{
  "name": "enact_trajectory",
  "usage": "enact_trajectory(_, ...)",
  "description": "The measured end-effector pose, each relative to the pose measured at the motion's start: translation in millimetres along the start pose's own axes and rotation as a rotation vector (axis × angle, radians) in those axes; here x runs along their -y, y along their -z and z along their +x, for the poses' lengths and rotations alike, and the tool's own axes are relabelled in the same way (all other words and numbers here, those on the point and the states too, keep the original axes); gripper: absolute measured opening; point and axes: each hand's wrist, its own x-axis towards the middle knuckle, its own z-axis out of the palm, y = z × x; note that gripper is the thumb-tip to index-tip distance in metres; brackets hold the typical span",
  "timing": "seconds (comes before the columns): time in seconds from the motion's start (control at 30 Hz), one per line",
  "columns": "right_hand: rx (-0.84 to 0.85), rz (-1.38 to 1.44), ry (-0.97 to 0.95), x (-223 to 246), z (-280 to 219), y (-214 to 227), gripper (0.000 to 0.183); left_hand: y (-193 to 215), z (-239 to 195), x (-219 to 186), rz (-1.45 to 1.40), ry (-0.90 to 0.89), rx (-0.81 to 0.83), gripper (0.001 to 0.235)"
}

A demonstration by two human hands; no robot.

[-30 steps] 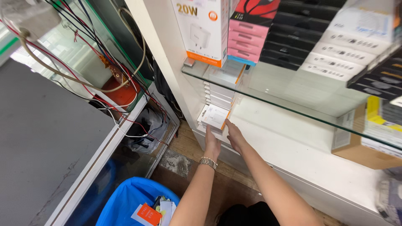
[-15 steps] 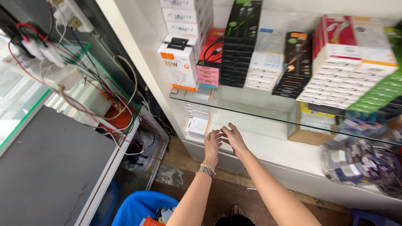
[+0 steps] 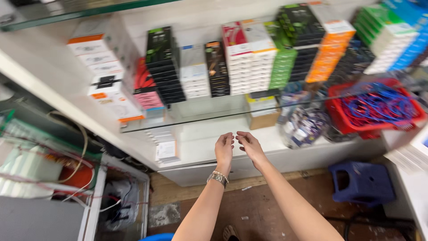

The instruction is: The person wipes small white boxes with a dark cloth and places them on a glass shelf. The person handles the boxes one at a time, wiping each surface before stacking them on the shelf.

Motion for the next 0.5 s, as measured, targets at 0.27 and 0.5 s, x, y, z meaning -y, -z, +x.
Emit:
enact_trajectory(0.27,-0.213,0.054,0.055,-7.9,-72.0,137.3,0.041,-134.2,-57.6,11.6,-0.039,0.027,0.228,0.029)
enact_trajectory(0.5,-0.371,0.085,0.069,-28.1,-148.5,253.4,0.036,-246.5,-131.6,53.2,-0.079,0.056,0.427,0.026)
